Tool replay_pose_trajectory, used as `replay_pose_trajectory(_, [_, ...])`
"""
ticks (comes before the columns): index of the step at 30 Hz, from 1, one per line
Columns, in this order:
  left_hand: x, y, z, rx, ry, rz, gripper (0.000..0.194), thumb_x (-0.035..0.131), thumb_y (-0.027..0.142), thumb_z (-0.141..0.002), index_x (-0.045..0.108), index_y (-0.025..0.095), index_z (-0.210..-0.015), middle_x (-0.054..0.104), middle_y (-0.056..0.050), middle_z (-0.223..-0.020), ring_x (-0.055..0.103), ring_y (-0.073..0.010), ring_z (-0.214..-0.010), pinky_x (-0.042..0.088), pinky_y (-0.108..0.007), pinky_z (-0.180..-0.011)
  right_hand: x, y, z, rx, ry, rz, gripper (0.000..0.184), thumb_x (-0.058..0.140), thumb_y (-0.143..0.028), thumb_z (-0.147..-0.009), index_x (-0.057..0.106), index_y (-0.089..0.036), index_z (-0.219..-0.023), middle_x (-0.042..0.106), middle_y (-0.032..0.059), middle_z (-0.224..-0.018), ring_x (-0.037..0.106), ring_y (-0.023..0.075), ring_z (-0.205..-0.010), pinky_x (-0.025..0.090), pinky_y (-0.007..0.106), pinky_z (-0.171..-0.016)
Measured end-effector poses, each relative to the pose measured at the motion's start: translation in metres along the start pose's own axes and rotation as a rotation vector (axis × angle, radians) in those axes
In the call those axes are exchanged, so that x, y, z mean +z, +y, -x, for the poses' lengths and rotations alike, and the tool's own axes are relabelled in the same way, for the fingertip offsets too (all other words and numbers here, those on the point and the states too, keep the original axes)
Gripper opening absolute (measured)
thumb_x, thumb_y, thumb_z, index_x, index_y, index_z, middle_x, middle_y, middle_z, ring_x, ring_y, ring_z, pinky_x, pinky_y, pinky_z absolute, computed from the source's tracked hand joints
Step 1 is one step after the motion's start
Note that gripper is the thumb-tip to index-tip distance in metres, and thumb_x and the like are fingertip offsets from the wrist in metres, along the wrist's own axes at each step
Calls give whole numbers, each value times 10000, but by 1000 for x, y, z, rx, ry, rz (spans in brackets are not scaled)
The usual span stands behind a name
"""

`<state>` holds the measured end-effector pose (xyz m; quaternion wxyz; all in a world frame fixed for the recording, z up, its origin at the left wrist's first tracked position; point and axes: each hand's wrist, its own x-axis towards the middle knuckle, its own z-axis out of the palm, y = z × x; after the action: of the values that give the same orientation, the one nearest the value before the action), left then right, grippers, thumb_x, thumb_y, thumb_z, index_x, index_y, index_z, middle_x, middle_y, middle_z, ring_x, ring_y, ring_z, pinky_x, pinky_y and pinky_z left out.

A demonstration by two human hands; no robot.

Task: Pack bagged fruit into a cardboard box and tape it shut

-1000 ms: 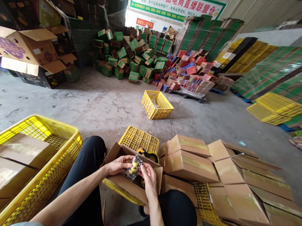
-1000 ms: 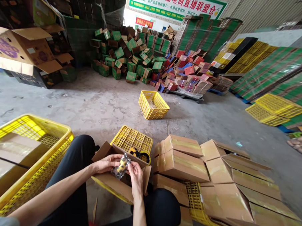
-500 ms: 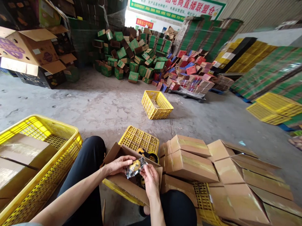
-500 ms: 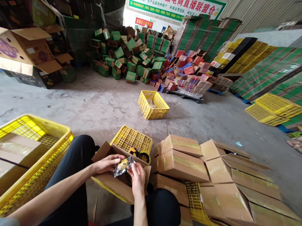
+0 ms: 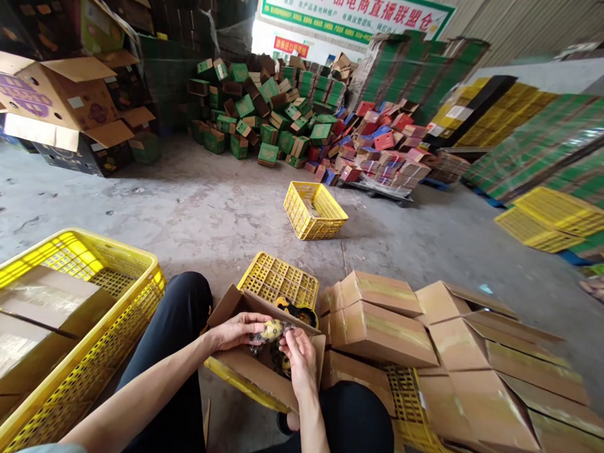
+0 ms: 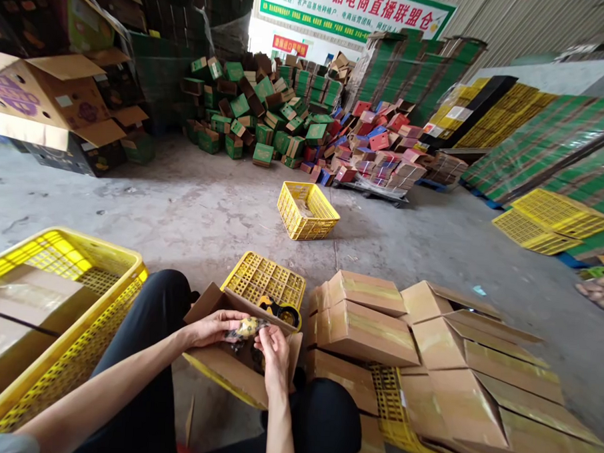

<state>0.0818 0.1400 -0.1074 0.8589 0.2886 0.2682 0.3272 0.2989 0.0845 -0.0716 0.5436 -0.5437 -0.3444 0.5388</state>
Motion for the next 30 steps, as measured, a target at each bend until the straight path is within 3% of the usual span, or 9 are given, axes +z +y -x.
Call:
replay_pose_trajectory(2, [0, 1, 0, -13, 13, 6, 572, 965, 358, -773, 771, 180, -1282, 767, -157, -1249, 776, -211, -966, 588, -298, -874, -1, 3, -4, -38, 43, 48, 462, 908, -602, -725, 768, -235, -968, 786, 75, -995, 738, 259, -920, 633, 349, -763])
replay_pose_trajectory(5, [-1, 2, 0, -27, 18, -2, 564, 940, 420, -799, 773, 156, -1268, 793, -156, -1148, 782, -177, -838, 597, -262, -806, -1, 3, -8, -101, 122, 87, 696, 961, -593, -620, 764, -258, -1198, 786, 110, -1208, 726, 324, -1127, 647, 412, -884])
replay_pose_trajectory(8, [-3, -1, -2, -40, 12, -22, 571, 927, 479, -798, 778, 111, -1209, 805, -158, -1036, 773, -167, -747, 601, -242, -742, -1, -2, -7, -101, 52, 118, 715, 958, -597, -624, 789, -288, -1246, 750, 111, -1372, 671, 375, -1294, 634, 473, -993])
replay_pose_trajectory(11, [-4, -3, -4, -70, 52, -38, 615, 879, 571, -820, 766, 89, -1186, 805, -166, -985, 773, -185, -726, 605, -252, -704, -1, -6, -2, -6, -43, 108, 549, 919, -646, -675, 865, -259, -1061, 812, 112, -1251, 742, 393, -1176, 650, 503, -976])
replay_pose_trajectory(16, [0, 1, -2, -78, 18, 22, 852, 661, 821, -863, 686, 148, -1384, 757, -211, -1248, 788, -274, -969, 628, -331, -786, -1, -5, 0, 61, 81, 29, 583, 947, -664, -613, 878, -230, -995, 855, 108, -1067, 799, 350, -960, 707, 454, -793])
replay_pose_trajectory(19, [4, 4, 2, 44, -62, -7, 800, 836, 646, -833, 642, 203, -1470, 700, -197, -1384, 741, -299, -1156, 611, -360, -909, -1, -5, -1, 57, 117, 10, 595, 954, -655, -612, 876, -208, -998, 856, 103, -1025, 797, 329, -925, 714, 428, -735])
replay_pose_trajectory(22, [5, 4, 2, 103, -4, -51, 727, 913, 483, -817, 677, 192, -1441, 729, -186, -1335, 754, -284, -1118, 608, -342, -901, -1, -6, 1, 52, 105, 9, 573, 944, -639, -647, 874, -193, -999, 855, 99, -1005, 799, 315, -904, 714, 419, -729])
replay_pose_trajectory(26, [4, 3, -1, 110, 130, -91, 656, 882, 545, -830, 751, 153, -1339, 785, -169, -1200, 783, -247, -948, 626, -316, -802, 1, -5, 2, 72, 62, 20, 533, 933, -639, -663, 874, -206, -969, 855, 97, -996, 800, 319, -908, 701, 390, -692])
replay_pose_trajectory(30, [2, 3, -1, 135, 156, -144, 660, 857, 592, -834, 772, 132, -1300, 803, -173, -1127, 781, -254, -922, 634, -316, -760, 5, -5, 1, 57, 69, 38, 587, 941, -640, -649, 859, -250, -1081, 848, 98, -1122, 790, 343, -1039, 685, 369, -727])
